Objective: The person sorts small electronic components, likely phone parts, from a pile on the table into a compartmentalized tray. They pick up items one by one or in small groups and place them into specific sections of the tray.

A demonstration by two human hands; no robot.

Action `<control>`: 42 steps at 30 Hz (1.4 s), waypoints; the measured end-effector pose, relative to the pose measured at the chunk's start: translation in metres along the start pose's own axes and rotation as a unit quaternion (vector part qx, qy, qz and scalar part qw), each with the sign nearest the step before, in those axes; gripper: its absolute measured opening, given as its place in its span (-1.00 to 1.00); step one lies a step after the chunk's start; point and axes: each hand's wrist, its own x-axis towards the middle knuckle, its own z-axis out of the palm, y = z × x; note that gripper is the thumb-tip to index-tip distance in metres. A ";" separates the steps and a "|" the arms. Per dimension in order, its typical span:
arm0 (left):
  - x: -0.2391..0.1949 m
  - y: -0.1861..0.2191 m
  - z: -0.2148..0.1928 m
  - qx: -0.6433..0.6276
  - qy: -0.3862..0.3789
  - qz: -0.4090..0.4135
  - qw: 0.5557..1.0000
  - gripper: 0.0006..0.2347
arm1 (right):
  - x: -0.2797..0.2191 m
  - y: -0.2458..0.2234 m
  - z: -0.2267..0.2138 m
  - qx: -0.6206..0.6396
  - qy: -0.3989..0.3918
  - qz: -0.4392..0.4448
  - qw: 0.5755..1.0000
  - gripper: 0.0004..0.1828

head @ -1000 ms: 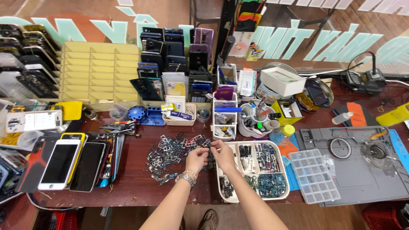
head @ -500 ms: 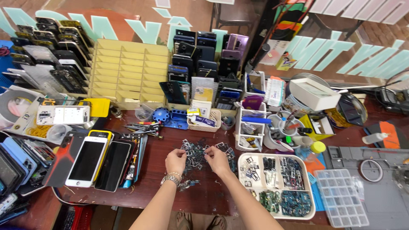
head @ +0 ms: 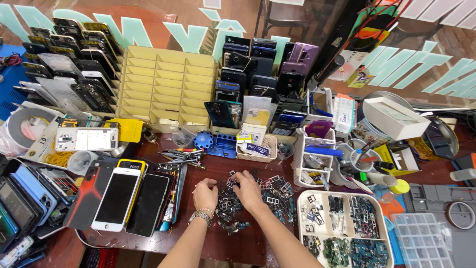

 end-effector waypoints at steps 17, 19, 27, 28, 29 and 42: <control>0.023 0.018 0.010 0.102 0.008 0.070 0.992 -0.82 | 0.022 -0.011 0.005 -0.051 -0.034 0.019 0.998 -0.74; 0.027 0.014 0.015 0.093 -0.010 0.058 0.994 -0.84 | 0.023 -0.012 0.006 -0.031 -0.022 0.021 0.999 -0.75; 0.055 -0.008 0.007 -0.116 -0.132 0.074 0.982 -0.85 | 0.043 0.002 0.026 0.100 0.008 -0.005 0.995 -0.88; 0.058 -0.007 0.003 -0.150 -0.152 0.048 0.976 -0.85 | 0.047 0.006 0.029 0.139 -0.002 0.020 0.990 -0.89; 0.059 -0.006 -0.001 -0.184 -0.173 0.022 0.967 -0.85 | 0.051 0.010 0.032 0.178 -0.012 0.044 0.983 -0.89; 0.019 -0.017 -0.004 0.134 -0.084 0.027 0.987 -0.80 | 0.037 0.075 0.048 0.256 -0.012 0.119 0.959 -0.93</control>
